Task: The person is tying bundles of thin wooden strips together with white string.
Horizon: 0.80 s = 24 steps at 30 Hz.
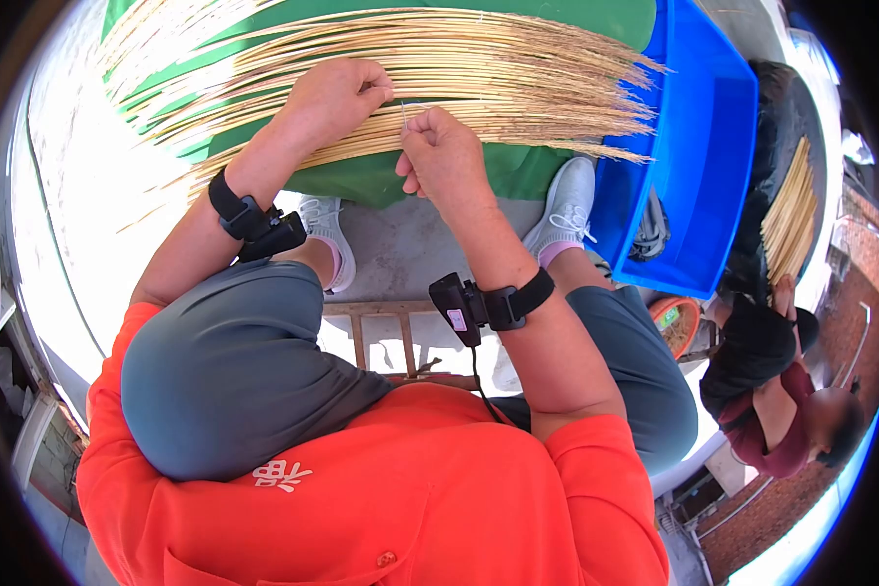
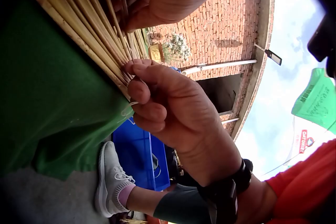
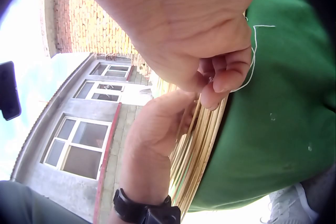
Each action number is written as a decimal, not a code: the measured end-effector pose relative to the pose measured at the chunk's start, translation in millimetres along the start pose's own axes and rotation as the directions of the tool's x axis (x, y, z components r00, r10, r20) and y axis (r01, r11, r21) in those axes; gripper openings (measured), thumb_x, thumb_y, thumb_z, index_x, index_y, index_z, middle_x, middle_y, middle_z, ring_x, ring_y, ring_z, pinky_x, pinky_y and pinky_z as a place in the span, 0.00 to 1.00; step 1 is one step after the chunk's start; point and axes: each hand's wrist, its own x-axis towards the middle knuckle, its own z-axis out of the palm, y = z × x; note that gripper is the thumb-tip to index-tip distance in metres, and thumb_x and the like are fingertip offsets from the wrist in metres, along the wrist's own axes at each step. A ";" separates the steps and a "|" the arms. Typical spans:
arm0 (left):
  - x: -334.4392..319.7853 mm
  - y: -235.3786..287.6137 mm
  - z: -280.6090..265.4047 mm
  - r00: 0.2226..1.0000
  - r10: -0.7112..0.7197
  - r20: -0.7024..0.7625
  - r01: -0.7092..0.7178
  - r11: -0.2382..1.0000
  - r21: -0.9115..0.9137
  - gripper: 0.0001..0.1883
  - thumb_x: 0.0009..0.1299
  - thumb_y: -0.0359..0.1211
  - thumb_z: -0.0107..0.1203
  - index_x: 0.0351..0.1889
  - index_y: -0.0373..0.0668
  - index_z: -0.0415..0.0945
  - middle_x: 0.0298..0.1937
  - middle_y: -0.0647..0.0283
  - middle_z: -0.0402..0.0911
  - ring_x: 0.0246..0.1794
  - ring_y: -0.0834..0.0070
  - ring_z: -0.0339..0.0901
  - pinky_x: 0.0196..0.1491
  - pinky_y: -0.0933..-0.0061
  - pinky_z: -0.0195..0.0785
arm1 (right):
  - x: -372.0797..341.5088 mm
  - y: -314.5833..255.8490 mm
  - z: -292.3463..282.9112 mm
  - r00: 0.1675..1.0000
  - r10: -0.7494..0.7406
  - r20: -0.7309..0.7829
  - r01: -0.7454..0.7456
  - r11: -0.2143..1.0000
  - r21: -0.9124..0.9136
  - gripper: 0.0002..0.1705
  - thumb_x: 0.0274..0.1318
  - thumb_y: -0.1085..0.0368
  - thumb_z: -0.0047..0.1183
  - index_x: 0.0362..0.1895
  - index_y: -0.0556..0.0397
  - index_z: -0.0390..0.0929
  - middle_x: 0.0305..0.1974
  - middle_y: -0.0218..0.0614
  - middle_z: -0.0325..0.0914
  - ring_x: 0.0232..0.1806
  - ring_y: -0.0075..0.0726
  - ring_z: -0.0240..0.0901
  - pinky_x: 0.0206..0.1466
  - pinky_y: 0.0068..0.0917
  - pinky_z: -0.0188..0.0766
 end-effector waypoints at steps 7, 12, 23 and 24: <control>2.2 -0.2 -1.1 0.999 -0.022 0.047 0.021 0.999 0.030 0.12 0.61 0.42 0.50 0.32 0.44 0.78 0.28 0.57 0.79 0.31 0.59 0.75 0.34 0.62 0.67 | 0.6 3.4 1.3 1.000 -0.005 -0.013 0.005 1.000 0.010 0.04 0.57 0.66 0.46 0.33 0.53 0.70 0.18 0.28 0.71 0.12 0.17 0.62 0.13 0.14 0.57; 1.6 -1.9 0.4 1.000 0.001 -0.030 -0.002 0.998 -0.056 0.09 0.56 0.36 0.48 0.25 0.44 0.78 0.27 0.57 0.79 0.31 0.57 0.76 0.33 0.58 0.67 | 0.8 5.9 1.3 1.000 -0.022 -0.004 0.022 0.999 0.025 0.05 0.57 0.66 0.46 0.34 0.53 0.70 0.18 0.28 0.71 0.12 0.16 0.61 0.12 0.14 0.56; 4.7 0.9 -4.0 0.996 -0.049 0.069 0.047 0.999 0.026 0.12 0.60 0.40 0.49 0.32 0.45 0.79 0.30 0.58 0.79 0.33 0.60 0.76 0.36 0.62 0.67 | 1.6 3.9 1.6 1.000 -0.015 -0.001 0.015 1.000 0.014 0.05 0.58 0.65 0.46 0.34 0.52 0.70 0.17 0.27 0.70 0.12 0.15 0.60 0.13 0.14 0.56; 4.9 1.0 -4.2 0.996 -0.051 0.075 0.049 0.998 0.031 0.12 0.60 0.40 0.49 0.32 0.45 0.79 0.30 0.58 0.79 0.33 0.60 0.76 0.36 0.62 0.67 | 1.9 4.2 2.0 1.000 -0.018 -0.009 0.018 1.000 0.013 0.05 0.58 0.65 0.46 0.34 0.52 0.70 0.17 0.27 0.70 0.12 0.15 0.60 0.13 0.14 0.56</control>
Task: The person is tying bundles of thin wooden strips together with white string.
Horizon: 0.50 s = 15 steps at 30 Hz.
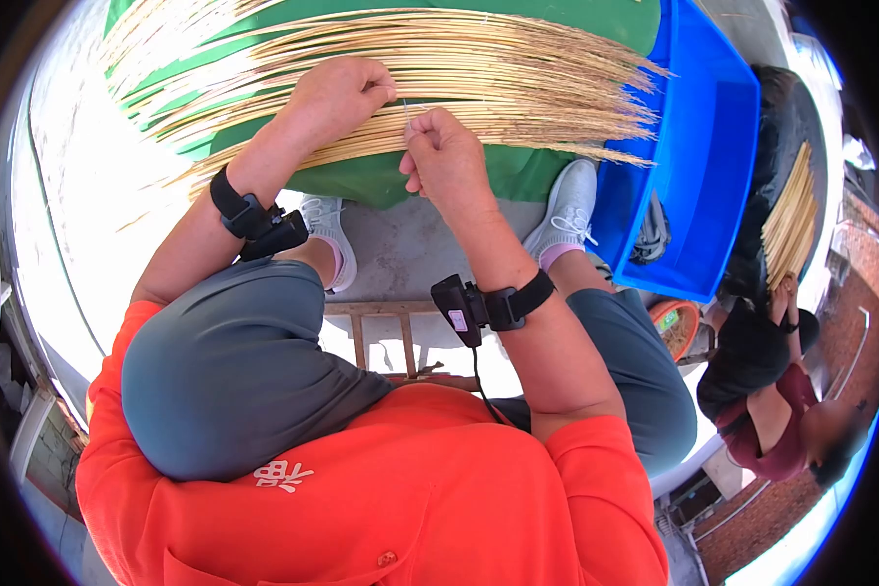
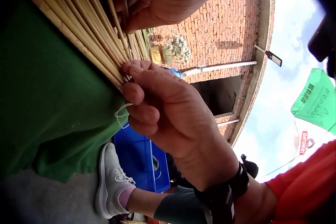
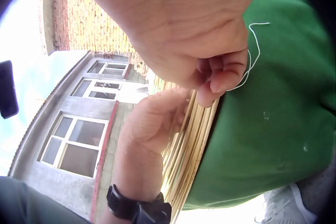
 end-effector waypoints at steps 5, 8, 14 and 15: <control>-1.6 2.1 -3.5 1.000 -0.009 0.009 0.009 1.000 -0.016 0.12 0.60 0.40 0.49 0.33 0.45 0.79 0.30 0.58 0.79 0.33 0.60 0.76 0.37 0.62 0.67 | 0.7 2.2 1.8 1.000 -0.025 -0.014 0.025 1.000 -0.003 0.04 0.58 0.66 0.46 0.33 0.52 0.70 0.18 0.27 0.70 0.12 0.15 0.60 0.13 0.14 0.56; -2.2 2.4 -3.5 1.000 -0.006 -0.003 0.006 1.000 -0.031 0.12 0.60 0.40 0.50 0.33 0.44 0.79 0.30 0.57 0.79 0.33 0.59 0.76 0.37 0.63 0.68 | 0.1 3.3 0.8 1.000 -0.017 -0.020 0.017 1.000 -0.012 0.04 0.58 0.65 0.46 0.33 0.52 0.70 0.18 0.26 0.70 0.12 0.15 0.60 0.13 0.14 0.56; -1.6 -0.2 -0.7 1.000 0.008 -0.022 -0.009 0.999 -0.043 0.12 0.60 0.40 0.50 0.32 0.44 0.79 0.29 0.56 0.79 0.32 0.59 0.76 0.37 0.63 0.68 | 0.9 6.3 0.0 0.999 -0.030 -0.011 0.030 1.000 0.005 0.05 0.58 0.64 0.47 0.32 0.51 0.70 0.17 0.26 0.70 0.11 0.15 0.60 0.13 0.13 0.55; -1.6 0.4 -0.5 0.999 0.014 -0.029 -0.015 0.999 -0.042 0.12 0.60 0.40 0.50 0.32 0.44 0.79 0.29 0.56 0.79 0.32 0.59 0.76 0.36 0.63 0.68 | 0.6 5.0 -0.5 1.000 -0.021 -0.013 0.021 1.000 -0.001 0.05 0.58 0.64 0.47 0.32 0.51 0.70 0.17 0.26 0.70 0.11 0.15 0.60 0.12 0.13 0.55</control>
